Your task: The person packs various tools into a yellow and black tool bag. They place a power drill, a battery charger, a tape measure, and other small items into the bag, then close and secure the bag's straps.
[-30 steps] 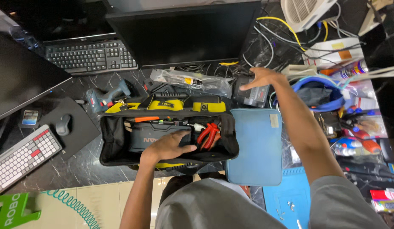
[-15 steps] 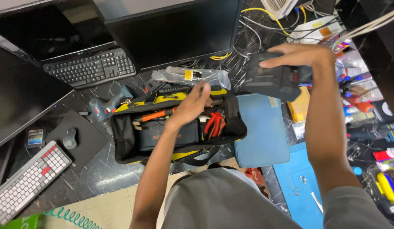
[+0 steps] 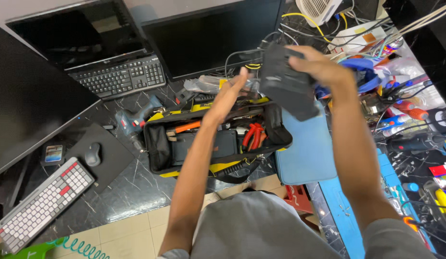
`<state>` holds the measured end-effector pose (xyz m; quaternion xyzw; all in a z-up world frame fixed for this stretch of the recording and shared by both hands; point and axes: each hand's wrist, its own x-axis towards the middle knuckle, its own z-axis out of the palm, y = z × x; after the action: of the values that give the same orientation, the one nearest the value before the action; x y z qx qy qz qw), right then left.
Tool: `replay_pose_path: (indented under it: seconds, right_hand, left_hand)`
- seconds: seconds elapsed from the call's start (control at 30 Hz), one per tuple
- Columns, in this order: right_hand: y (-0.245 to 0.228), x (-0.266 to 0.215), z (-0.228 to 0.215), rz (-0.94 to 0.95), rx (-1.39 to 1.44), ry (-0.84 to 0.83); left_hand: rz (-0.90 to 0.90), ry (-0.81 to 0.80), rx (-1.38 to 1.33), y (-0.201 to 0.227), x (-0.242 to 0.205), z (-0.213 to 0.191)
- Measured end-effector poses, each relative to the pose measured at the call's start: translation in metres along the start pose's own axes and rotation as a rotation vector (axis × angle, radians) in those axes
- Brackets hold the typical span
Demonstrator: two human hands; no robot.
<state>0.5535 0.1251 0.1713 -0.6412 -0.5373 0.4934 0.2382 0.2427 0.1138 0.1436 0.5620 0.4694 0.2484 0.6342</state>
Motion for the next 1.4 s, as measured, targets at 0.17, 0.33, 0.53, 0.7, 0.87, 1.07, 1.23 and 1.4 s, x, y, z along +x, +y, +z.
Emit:
replay_pose_path:
  seconds: [0.17, 0.33, 0.53, 0.7, 0.87, 1.07, 1.23, 1.4]
  right_hand:
    - [-0.044, -0.016, 0.096, -0.168, -0.075, 0.025]
    - [-0.001, 0.033, 0.157, -0.653, -0.085, 0.217]
    - [-0.048, -0.008, 0.203, -0.522, 0.401, 0.080]
    - [0.013, 0.042, 0.219, -0.305, 0.908, -0.213]
    - [0.006, 0.027, 0.216, -0.222, 1.071, -0.238]
    - [0.019, 0.049, 0.220, -0.191, 0.797, -0.013]
    - [0.013, 0.062, 0.204, -0.186, 0.864, -0.091]
    - [-0.007, 0.057, 0.205, -0.218, 1.101, -0.295]
  left_hand:
    - [0.227, 0.050, -0.817, -0.051, 0.036, 0.012]
    - [0.394, 0.073, -0.896, -0.086, 0.052, -0.001]
    - [0.512, 0.548, -0.355, -0.093, 0.053, -0.010]
    - [0.582, 0.996, 0.235, -0.098, 0.047, -0.024]
    - [0.565, 1.151, 0.767, -0.075, 0.026, -0.032]
    - [0.481, 0.798, 0.468, -0.040, -0.025, 0.005]
    - [0.472, 0.721, 0.207, -0.063, 0.003, -0.018]
    - [0.235, 0.809, 0.695, -0.071, 0.001, -0.022]
